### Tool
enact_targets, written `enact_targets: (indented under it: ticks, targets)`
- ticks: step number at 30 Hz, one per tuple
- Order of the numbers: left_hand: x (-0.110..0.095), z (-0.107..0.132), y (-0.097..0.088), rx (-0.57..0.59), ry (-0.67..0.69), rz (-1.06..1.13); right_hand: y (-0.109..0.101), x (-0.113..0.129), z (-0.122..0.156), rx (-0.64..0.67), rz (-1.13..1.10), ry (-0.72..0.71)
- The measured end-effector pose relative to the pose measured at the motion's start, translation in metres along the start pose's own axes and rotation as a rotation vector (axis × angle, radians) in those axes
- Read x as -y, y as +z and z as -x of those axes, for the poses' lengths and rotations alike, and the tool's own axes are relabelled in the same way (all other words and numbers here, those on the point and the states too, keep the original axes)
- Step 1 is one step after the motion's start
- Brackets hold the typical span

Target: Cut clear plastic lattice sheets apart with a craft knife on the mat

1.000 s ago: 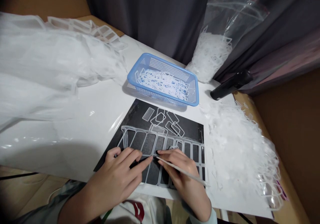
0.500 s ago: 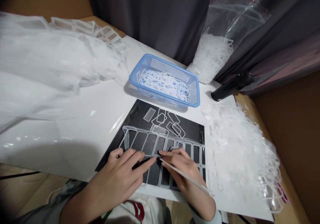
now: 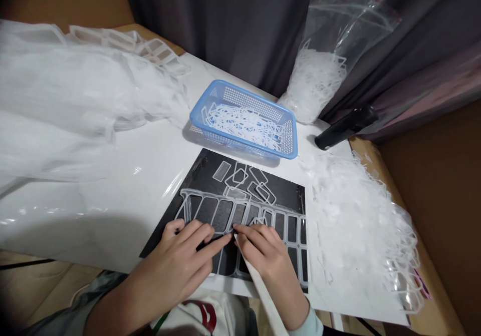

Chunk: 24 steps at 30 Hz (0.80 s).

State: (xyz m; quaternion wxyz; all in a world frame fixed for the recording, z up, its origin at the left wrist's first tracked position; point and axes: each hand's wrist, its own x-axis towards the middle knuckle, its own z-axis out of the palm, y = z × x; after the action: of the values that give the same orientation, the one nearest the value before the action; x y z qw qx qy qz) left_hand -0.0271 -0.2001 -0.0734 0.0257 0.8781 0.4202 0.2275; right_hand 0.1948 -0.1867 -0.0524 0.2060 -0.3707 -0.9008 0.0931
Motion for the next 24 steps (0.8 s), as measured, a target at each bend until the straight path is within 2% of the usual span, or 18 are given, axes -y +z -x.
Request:
enact_targets:
  ticks: [13,19,24]
  targets:
    - [0.0,0.001,0.001,0.012,-0.011,0.01,0.01,0.004,0.005,-0.074,-0.067,0.101]
    - [0.0,0.001,-0.001,0.022,0.003,0.004,-0.003,0.009,0.001,-0.038,-0.364,0.281]
    - [0.0,0.004,0.001,-0.134,-0.027,0.064,-0.005,0.006,-0.001,-0.028,-0.473,0.306]
